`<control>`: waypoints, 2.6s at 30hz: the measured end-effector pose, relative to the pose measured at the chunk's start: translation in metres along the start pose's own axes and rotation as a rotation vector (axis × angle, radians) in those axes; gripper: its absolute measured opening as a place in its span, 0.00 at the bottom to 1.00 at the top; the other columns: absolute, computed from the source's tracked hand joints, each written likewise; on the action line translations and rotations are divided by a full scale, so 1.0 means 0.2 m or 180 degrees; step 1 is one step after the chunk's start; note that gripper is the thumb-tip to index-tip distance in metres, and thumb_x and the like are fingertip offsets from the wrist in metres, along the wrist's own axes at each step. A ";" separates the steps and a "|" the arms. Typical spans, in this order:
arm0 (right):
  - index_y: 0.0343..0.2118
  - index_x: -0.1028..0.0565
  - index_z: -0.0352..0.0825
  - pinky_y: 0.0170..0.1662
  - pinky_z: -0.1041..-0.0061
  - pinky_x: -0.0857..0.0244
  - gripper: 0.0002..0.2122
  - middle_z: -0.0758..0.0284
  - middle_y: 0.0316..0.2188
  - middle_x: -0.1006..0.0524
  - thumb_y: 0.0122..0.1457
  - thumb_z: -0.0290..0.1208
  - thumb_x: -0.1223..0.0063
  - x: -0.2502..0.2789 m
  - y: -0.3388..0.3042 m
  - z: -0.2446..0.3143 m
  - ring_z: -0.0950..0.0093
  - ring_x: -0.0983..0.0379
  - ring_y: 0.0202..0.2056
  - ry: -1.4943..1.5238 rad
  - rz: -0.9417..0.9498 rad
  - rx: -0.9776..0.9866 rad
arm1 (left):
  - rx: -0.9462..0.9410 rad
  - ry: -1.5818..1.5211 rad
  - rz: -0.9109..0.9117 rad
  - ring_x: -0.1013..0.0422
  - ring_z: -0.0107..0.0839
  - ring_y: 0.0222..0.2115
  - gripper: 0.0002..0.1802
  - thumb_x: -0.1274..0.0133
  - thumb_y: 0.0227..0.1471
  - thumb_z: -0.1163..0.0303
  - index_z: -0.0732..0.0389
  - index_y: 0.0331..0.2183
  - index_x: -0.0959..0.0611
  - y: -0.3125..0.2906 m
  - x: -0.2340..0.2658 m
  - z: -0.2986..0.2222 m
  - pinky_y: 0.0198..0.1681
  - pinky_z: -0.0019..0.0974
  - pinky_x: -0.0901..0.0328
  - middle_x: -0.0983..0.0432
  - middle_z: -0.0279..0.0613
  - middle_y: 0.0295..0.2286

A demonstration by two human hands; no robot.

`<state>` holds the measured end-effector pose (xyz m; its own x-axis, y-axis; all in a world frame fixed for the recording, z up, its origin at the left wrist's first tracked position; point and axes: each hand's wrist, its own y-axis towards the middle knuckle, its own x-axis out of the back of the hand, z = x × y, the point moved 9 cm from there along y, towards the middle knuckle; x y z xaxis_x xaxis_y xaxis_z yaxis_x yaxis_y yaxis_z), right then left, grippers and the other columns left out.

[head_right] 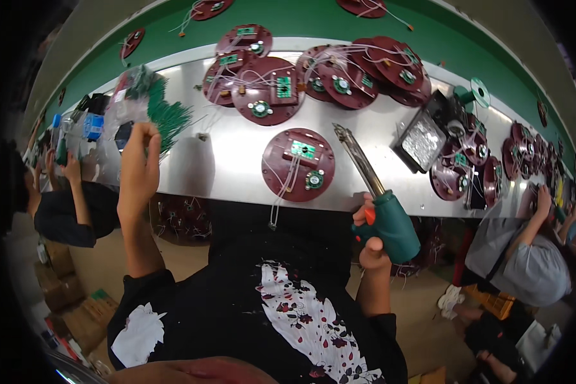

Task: Soldering electronic components onto circular printed circuit boards.

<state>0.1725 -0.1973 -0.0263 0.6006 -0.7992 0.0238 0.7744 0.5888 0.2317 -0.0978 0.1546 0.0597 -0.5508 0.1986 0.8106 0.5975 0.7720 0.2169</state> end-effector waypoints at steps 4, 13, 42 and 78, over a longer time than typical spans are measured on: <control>0.50 0.26 0.22 0.33 0.80 0.33 0.45 0.61 0.31 0.21 0.59 0.73 0.50 0.01 -0.01 -0.03 0.77 0.26 0.30 -0.0199 0.0178 -0.0158 | -0.0556 -0.0791 -0.0677 0.24 0.38 0.32 0.10 0.38 0.56 0.78 0.66 0.41 0.20 -0.05 -0.14 -0.32 0.39 0.36 0.31 0.21 0.45 0.31; 0.48 0.23 0.22 0.33 0.78 0.29 0.35 0.62 0.36 0.20 0.61 0.61 0.39 0.01 -0.06 -0.07 0.78 0.24 0.28 0.0072 0.0095 -0.0124 | -0.0887 -0.1433 0.0374 0.22 0.30 0.33 0.13 0.33 0.50 0.78 0.64 0.38 0.18 0.00 -0.64 -0.67 0.41 0.32 0.31 0.16 0.38 0.29; 0.34 0.18 0.29 0.41 0.71 0.25 0.30 0.65 0.27 0.19 0.58 0.60 0.35 -0.01 0.01 0.04 0.69 0.19 0.33 -0.0735 0.0364 0.0118 | -0.1123 -0.1110 0.0640 0.24 0.34 0.29 0.14 0.34 0.46 0.76 0.61 0.37 0.18 0.02 -0.72 -0.74 0.38 0.35 0.31 0.17 0.36 0.25; 0.43 0.25 0.25 0.43 0.67 0.28 0.39 0.63 0.24 0.23 0.64 0.70 0.53 0.12 -0.03 -0.08 0.58 0.20 0.45 -0.0047 -0.0129 -0.0342 | -0.1515 -0.0845 0.0745 0.26 0.33 0.39 0.05 0.37 0.53 0.71 0.58 0.34 0.15 0.03 -0.80 -0.86 0.52 0.40 0.46 0.20 0.35 0.33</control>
<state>0.1845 -0.2181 -0.0425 0.5659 -0.8239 0.0310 0.8154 0.5648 0.1273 0.0935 0.0243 0.0253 -0.4633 0.5226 0.7158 0.8825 0.3458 0.3187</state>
